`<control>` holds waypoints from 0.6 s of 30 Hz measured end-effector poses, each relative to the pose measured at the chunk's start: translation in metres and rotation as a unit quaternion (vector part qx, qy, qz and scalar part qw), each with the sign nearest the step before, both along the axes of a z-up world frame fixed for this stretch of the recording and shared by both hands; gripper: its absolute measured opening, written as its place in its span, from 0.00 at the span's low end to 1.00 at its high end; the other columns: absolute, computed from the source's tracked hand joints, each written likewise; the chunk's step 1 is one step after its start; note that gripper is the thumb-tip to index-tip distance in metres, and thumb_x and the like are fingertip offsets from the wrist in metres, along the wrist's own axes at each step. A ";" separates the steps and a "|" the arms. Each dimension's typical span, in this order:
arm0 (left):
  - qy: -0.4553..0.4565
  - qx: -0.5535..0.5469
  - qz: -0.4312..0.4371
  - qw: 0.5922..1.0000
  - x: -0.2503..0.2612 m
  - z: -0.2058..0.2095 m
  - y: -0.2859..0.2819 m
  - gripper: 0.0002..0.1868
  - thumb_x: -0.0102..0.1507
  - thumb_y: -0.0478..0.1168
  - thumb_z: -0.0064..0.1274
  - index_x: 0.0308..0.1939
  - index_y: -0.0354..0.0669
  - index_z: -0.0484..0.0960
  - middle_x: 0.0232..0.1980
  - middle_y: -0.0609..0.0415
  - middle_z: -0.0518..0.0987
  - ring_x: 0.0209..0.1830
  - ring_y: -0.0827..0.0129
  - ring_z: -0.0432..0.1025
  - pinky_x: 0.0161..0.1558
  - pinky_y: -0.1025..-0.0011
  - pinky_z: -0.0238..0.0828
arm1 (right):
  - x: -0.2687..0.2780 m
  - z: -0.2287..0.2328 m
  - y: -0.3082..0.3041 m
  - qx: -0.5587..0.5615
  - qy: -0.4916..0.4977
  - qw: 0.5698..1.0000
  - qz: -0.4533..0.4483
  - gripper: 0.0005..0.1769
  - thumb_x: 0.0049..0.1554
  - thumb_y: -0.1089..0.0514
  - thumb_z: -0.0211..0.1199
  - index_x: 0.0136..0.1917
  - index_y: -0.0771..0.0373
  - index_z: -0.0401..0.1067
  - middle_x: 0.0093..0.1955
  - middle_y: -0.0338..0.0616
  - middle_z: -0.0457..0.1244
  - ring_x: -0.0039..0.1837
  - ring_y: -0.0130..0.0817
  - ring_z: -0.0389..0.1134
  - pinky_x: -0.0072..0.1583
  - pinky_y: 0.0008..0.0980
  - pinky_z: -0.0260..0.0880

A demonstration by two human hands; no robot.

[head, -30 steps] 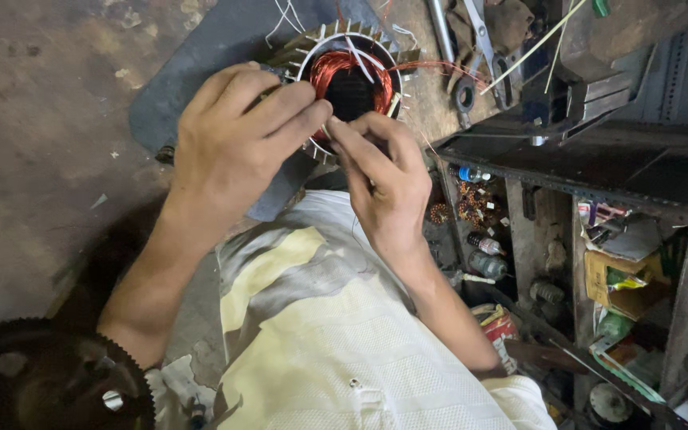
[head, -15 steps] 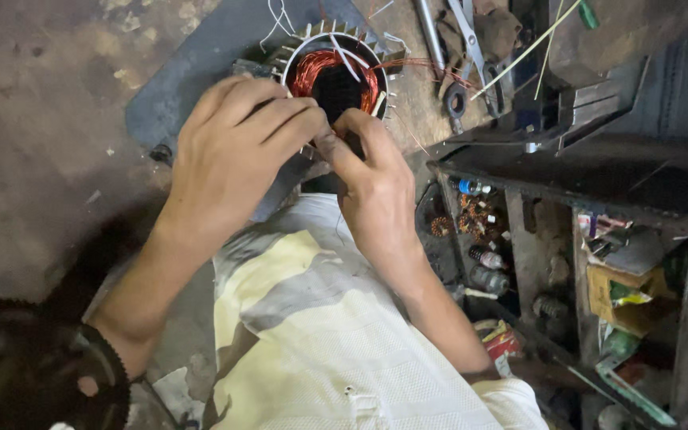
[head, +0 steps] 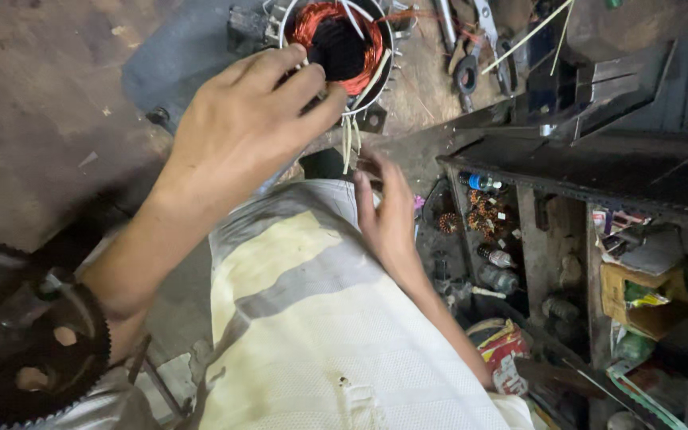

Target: The person is working on an electrical motor stator, using a thin wooden stick to manipulate and arrange the copper windings inside the stator slots. They also use a pair of scissors to cut a piece of white string or tape.

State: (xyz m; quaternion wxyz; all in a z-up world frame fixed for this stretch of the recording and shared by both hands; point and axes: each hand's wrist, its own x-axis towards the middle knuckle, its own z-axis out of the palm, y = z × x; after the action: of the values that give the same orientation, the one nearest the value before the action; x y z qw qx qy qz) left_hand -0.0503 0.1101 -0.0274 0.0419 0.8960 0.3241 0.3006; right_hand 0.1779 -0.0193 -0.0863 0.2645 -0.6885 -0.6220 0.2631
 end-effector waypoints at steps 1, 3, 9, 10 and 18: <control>-0.009 -0.005 0.002 1.000 0.000 -0.001 -0.001 0.14 0.61 0.37 0.55 0.51 0.44 0.82 0.51 0.55 0.79 0.60 0.62 0.73 0.58 0.67 0.74 | 0.002 -0.011 0.002 -0.010 0.035 0.999 -0.016 0.16 0.65 0.65 0.60 0.65 0.70 0.68 0.57 0.51 0.69 0.58 0.39 0.73 0.59 0.33 0.74; -0.008 -0.017 0.011 1.000 0.001 -0.001 -0.001 0.12 0.62 0.37 0.55 0.49 0.44 0.82 0.50 0.56 0.78 0.61 0.63 0.74 0.57 0.67 0.75 | 0.004 -0.024 0.001 -0.046 0.125 0.989 -0.060 0.14 0.65 0.64 0.60 0.64 0.70 0.70 0.54 0.47 0.70 0.55 0.33 0.74 0.57 0.30 0.75; -0.010 -0.057 0.062 0.996 0.013 -0.006 -0.007 0.08 0.62 0.35 0.54 0.45 0.42 0.79 0.49 0.54 0.77 0.64 0.63 0.74 0.61 0.66 0.75 | 0.007 -0.031 -0.005 -0.159 0.230 0.956 -0.093 0.13 0.63 0.61 0.62 0.59 0.69 0.76 0.47 0.41 0.71 0.45 0.24 0.72 0.48 0.26 0.75; -0.015 -0.059 0.069 0.996 0.014 -0.008 -0.011 0.09 0.62 0.35 0.54 0.46 0.41 0.79 0.49 0.54 0.76 0.63 0.62 0.74 0.62 0.65 0.74 | 0.006 -0.031 -0.004 -0.174 0.236 0.953 -0.077 0.13 0.64 0.61 0.62 0.60 0.69 0.76 0.48 0.42 0.71 0.45 0.25 0.71 0.49 0.26 0.74; -0.005 -0.082 0.093 0.992 0.022 -0.007 -0.015 0.07 0.63 0.37 0.55 0.44 0.40 0.77 0.49 0.52 0.75 0.67 0.59 0.72 0.66 0.63 0.73 | 0.005 -0.026 0.008 -0.235 0.529 0.804 -0.136 0.18 0.65 0.51 0.53 0.63 0.63 0.70 0.51 0.41 0.68 0.52 0.28 0.71 0.55 0.32 0.75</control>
State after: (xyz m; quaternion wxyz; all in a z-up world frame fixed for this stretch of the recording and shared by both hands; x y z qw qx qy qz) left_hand -0.0284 0.0949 -0.0343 0.0891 0.8541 0.4295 0.2796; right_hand 0.1830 -0.0116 -0.1126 0.4153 -0.5615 -0.2049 0.6857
